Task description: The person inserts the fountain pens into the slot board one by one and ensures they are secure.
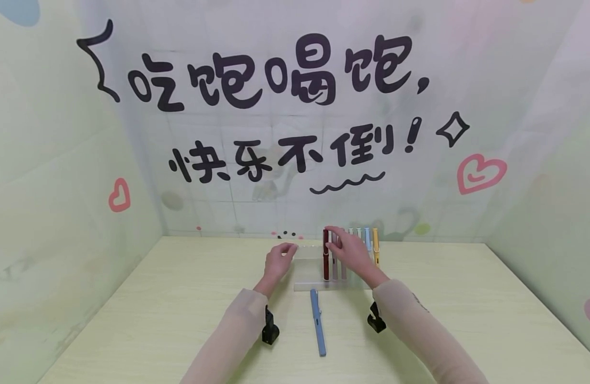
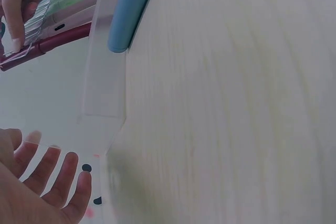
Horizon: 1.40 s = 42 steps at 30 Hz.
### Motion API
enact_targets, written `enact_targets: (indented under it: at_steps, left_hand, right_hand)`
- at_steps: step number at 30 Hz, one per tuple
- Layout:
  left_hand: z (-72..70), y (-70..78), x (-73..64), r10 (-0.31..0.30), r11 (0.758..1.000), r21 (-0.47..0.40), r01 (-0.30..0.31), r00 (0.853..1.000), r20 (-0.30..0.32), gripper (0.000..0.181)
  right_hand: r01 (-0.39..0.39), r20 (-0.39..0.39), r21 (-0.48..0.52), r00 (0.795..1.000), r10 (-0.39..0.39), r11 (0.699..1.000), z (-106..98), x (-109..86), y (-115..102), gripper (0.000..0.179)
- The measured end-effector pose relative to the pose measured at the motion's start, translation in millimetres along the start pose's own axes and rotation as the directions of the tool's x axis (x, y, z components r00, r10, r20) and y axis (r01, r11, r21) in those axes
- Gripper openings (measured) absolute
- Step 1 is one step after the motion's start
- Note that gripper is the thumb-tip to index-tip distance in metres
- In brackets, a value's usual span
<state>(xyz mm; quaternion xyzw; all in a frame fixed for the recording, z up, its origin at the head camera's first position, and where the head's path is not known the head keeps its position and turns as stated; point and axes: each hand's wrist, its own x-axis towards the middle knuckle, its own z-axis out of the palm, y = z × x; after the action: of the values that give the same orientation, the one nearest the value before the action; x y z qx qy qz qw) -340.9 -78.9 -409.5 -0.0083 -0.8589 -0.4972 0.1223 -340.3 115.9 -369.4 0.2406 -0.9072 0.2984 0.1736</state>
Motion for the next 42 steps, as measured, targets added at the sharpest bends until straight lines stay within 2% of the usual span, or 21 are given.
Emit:
enact_targets:
  at_steps: [7, 14, 23, 33, 42]
  left_hand:
    - [0.1, -1.1, -0.2, 0.027, 1.0, 0.002, -0.027, 1.0, -0.008, 0.028]
    - [-0.2, -0.2, -0.2, 0.034, 0.999, 0.007, -0.034, 0.999, -0.005, 0.028]
    - [-0.7, 0.6, -0.9, 0.041, 0.999, 0.003, -0.041, 0.999, -0.009, 0.028]
    - [-0.2, -0.3, 0.6, 0.049, 0.999, 0.011, -0.048, 0.999, -0.012, 0.028]
    - [-0.5, -0.5, -0.4, 0.047, 0.999, 0.006, -0.047, 0.999, -0.005, 0.028]
  right_hand:
    - [-0.074, 0.041, -0.03, 0.996, 0.076, 0.997, 3.2, 3.2, 2.0, 0.043]
    - [-0.105, 0.057, -0.057, 0.992, 0.108, 0.993, 3.1, 4.1, -0.6, 0.045]
    - [-0.119, 0.056, -0.067, 0.991, 0.123, 0.991, 3.1, 4.3, -2.7, 0.046]
    - [-0.1, 0.048, -0.066, 0.993, 0.103, 0.993, 4.7, 5.4, 1.1, 0.045]
    - [-0.136, 0.067, -0.048, 0.988, 0.139, 0.99, 6.2, 6.0, 2.8, 0.046]
